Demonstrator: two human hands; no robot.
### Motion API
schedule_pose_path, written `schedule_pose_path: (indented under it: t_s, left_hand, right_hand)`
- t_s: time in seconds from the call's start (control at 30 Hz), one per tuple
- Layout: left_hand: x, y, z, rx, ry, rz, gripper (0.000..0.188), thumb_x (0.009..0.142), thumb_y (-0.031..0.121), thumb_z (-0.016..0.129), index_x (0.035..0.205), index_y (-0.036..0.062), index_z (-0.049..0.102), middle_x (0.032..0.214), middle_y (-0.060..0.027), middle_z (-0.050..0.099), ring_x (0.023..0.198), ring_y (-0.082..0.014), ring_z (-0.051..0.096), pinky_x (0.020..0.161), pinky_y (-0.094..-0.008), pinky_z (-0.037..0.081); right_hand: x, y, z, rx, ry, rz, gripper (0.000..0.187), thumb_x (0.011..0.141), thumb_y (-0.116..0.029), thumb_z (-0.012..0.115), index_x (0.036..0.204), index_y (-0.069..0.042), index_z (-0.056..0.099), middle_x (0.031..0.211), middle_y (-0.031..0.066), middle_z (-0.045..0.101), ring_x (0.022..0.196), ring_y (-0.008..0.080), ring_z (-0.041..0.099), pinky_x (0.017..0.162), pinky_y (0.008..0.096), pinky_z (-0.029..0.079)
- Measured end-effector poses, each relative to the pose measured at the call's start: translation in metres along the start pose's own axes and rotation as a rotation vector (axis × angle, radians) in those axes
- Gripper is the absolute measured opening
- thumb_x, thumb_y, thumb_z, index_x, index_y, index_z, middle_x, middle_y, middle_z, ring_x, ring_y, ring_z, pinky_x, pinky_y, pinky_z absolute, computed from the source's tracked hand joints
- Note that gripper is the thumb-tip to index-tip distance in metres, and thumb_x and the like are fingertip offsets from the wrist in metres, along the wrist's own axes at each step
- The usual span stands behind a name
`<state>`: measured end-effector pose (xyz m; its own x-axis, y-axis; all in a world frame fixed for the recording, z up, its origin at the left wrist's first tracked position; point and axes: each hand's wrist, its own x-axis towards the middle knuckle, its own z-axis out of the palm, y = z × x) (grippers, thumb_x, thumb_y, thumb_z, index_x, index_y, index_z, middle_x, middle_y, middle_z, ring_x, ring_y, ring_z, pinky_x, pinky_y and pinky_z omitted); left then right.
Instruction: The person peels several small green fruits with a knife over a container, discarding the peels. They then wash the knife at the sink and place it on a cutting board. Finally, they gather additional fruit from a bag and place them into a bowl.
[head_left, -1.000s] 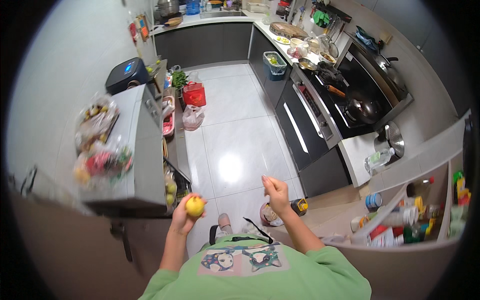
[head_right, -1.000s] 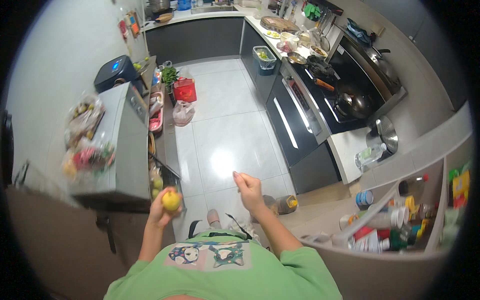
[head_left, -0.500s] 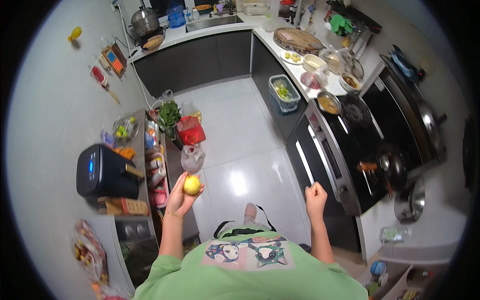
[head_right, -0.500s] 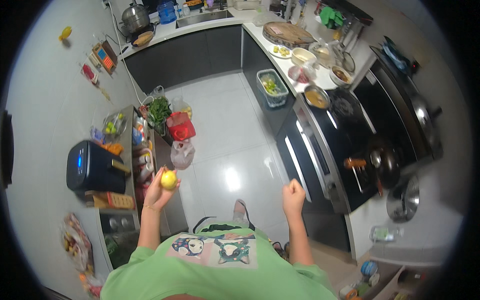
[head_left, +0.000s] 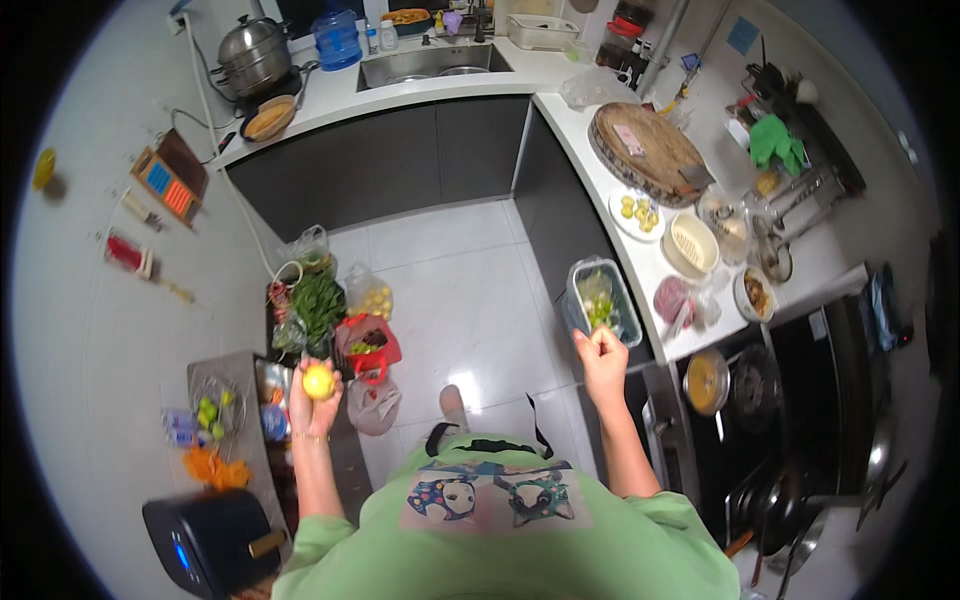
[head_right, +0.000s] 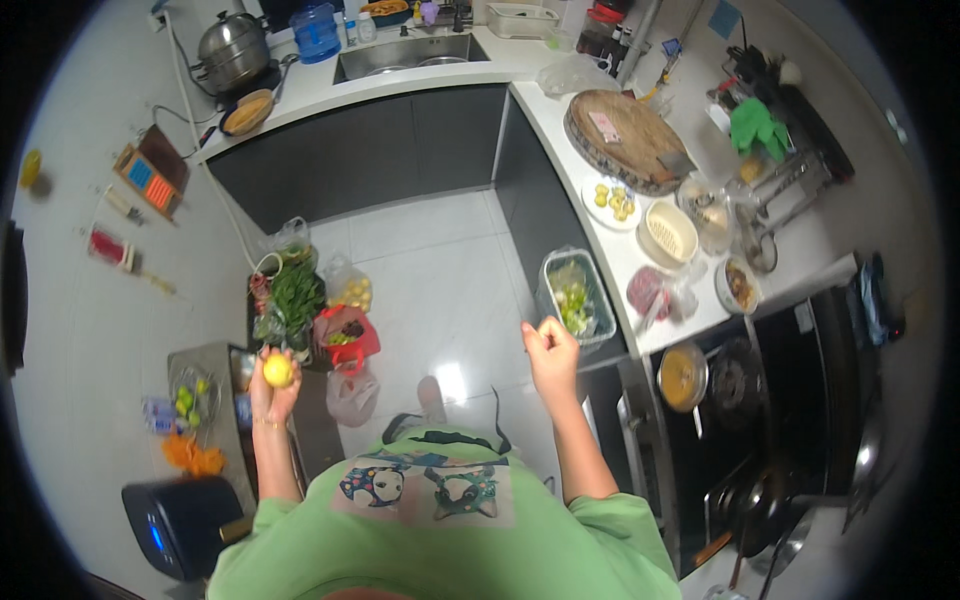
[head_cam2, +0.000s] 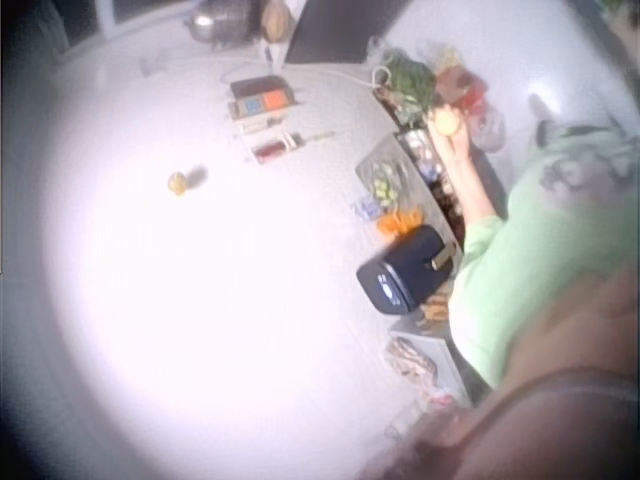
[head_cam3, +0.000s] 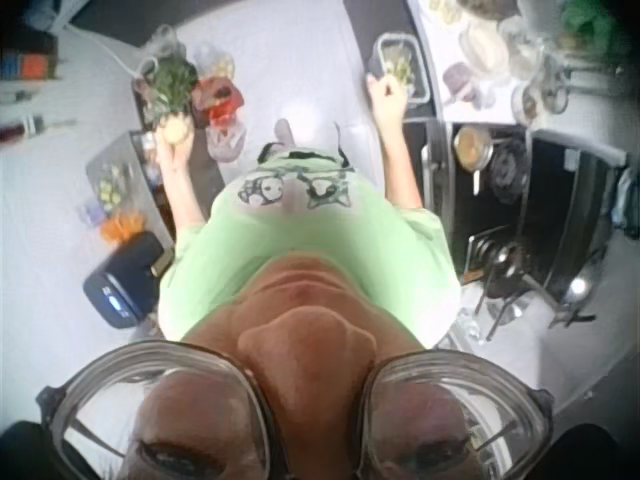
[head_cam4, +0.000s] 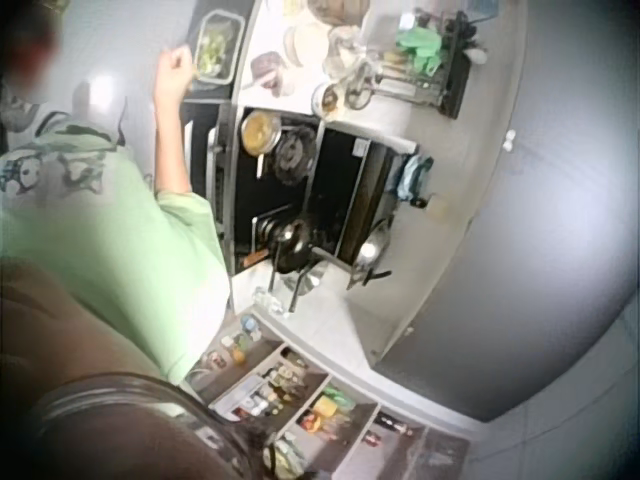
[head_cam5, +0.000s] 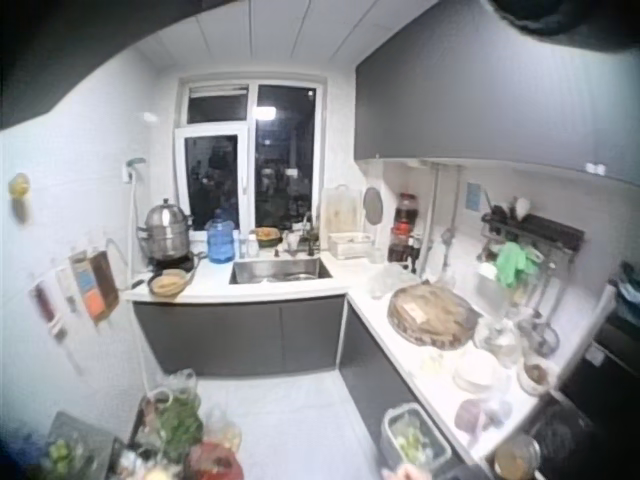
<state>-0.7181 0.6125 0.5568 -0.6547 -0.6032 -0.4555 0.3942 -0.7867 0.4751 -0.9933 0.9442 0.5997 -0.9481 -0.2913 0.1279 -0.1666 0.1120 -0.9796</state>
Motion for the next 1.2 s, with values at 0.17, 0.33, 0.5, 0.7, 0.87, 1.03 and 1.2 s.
schedule_pose_path:
  t_s: [0.17,0.33,0.5,0.7,0.87,1.03,1.2]
  left_hand:
    - [0.17,0.006,0.154,0.163,-0.227,-0.183,0.015,0.093,0.025,0.05,0.093,0.0113,0.056,0.1,-0.0082,0.06,0.084,-0.0256,0.059,0.07,-0.0348,0.049]
    - [0.303,0.02,0.279,0.098,-0.436,-0.236,0.024,0.095,0.027,0.045,0.103,0.0069,0.055,0.123,-0.0148,0.053,0.099,-0.0286,0.056,0.082,-0.0398,0.049]
    - [0.398,0.053,0.336,0.096,-0.472,-0.149,0.038,0.097,0.032,0.043,0.12,0.0017,0.047,0.129,-0.0192,0.047,0.115,-0.0308,0.049,0.095,-0.0384,0.045]
    - [0.481,0.108,0.344,0.385,-0.309,0.103,0.039,0.088,0.005,0.054,0.125,-0.0026,0.043,0.125,-0.0196,0.049,0.109,-0.026,0.055,0.086,-0.0277,0.051]
    - [0.573,0.14,0.359,0.393,-0.228,0.039,0.031,0.09,0.012,0.055,0.118,-0.0012,0.049,0.121,-0.0187,0.054,0.099,-0.0222,0.061,0.073,-0.0258,0.053]
    - [0.708,0.154,0.409,0.574,-0.19,-0.111,0.031,0.094,0.016,0.05,0.122,0.0031,0.046,0.109,-0.0099,0.059,0.104,-0.0297,0.059,0.081,-0.0346,0.052]
    - [0.797,0.156,0.462,0.718,-0.426,-0.213,0.036,0.096,0.016,0.045,0.129,0.0021,0.043,0.117,-0.0117,0.056,0.108,-0.0258,0.057,0.084,-0.0325,0.05]
  right_hand:
    - [0.1,0.016,-0.008,-0.122,0.246,-0.002,0.041,0.084,-0.008,0.062,0.059,-0.011,0.031,0.057,-0.0073,0.031,0.054,0.003,0.027,0.046,0.0225,0.022]
    - [0.211,0.048,-0.006,-0.14,0.471,0.11,0.039,0.087,-0.01,0.061,0.06,-0.013,0.033,0.057,-0.0061,0.032,0.052,0.0029,0.031,0.05,0.0204,0.04]
    - [0.387,0.051,0.033,-0.149,0.418,-0.036,0.04,0.085,-0.011,0.062,0.059,-0.009,0.032,0.057,-0.0052,0.032,0.054,0.0044,0.029,0.048,0.0222,0.032]
    - [0.595,-0.001,0.126,-0.144,0.181,-0.127,0.04,0.084,-0.011,0.063,0.06,-0.007,0.032,0.057,-0.0045,0.03,0.057,0.0049,0.028,0.048,0.0241,0.026]
    - [0.735,-0.023,0.219,-0.2,0.046,-0.231,0.026,0.084,-0.011,0.063,0.071,-0.005,0.041,0.059,-0.003,0.034,0.057,0.0062,0.032,0.051,0.0237,0.029]
    - [0.83,-0.025,0.283,-0.221,0.08,-0.151,0.011,0.084,-0.011,0.062,0.089,-0.004,0.056,0.066,-0.0003,0.05,0.061,0.008,0.044,0.059,0.0229,0.04]
    - [0.891,-0.011,0.312,-0.414,0.09,-0.108,0.011,0.083,-0.01,0.061,0.091,-0.002,0.06,0.08,0.0059,0.061,0.067,0.0148,0.054,0.064,0.028,0.045]
